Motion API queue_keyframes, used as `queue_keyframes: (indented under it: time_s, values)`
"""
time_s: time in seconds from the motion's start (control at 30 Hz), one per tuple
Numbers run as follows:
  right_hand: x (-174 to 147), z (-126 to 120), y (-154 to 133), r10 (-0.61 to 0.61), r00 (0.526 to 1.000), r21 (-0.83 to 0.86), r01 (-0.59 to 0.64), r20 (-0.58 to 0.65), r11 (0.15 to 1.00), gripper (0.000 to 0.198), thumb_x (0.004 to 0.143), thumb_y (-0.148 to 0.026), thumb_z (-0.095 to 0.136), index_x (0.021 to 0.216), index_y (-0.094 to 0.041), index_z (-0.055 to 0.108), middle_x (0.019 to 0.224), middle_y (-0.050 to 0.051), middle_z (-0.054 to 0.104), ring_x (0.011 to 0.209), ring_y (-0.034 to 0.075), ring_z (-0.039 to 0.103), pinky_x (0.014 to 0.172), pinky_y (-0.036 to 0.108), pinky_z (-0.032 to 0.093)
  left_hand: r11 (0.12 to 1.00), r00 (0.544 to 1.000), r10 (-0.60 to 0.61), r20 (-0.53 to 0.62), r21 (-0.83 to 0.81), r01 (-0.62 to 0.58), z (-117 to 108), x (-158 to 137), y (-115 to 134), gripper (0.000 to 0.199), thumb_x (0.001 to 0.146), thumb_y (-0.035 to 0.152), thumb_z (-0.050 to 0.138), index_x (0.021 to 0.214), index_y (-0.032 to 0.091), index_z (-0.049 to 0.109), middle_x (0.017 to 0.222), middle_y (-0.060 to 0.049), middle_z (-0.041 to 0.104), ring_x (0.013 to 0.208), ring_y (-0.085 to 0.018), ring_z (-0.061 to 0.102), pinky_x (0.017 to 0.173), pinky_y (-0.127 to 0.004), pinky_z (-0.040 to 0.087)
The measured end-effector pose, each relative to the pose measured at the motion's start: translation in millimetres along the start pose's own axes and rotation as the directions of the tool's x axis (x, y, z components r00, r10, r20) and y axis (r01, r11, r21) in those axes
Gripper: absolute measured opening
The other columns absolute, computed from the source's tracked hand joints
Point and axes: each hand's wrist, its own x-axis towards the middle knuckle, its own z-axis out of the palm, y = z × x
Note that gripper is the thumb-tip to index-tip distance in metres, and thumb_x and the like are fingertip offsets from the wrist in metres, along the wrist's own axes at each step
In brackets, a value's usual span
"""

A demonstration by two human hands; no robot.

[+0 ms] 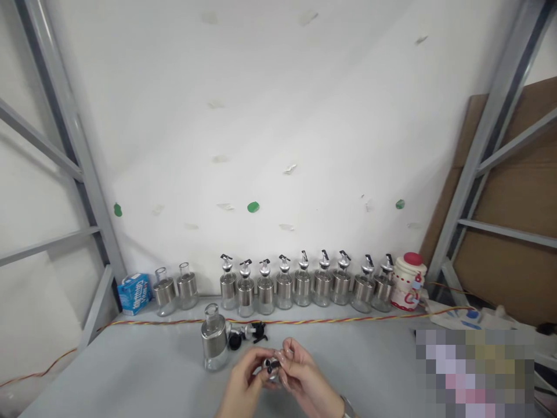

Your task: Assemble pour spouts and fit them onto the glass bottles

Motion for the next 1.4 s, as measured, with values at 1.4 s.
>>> queue_keyframes:
  time_s: [1.4]
  values:
    - [-3,8,6,-0.101,0.995,0.111,0.100,0.012,0.989,0.036,0.068,-0.024,0.066,0.066,-0.018,0.030,0.057,-0.007,0.037,0.046,0.004,0.031,0.046,0.019,0.020,0.961,0.983,0.181,-0.039,0.217,-0.169,-2,-4,-3,0.017,0.073,0.023,0.057,0.088,0.022,0.064,0.105,-0.008,0.059,0.104,-0.022,0.052,0.092,-0.035,0.040]
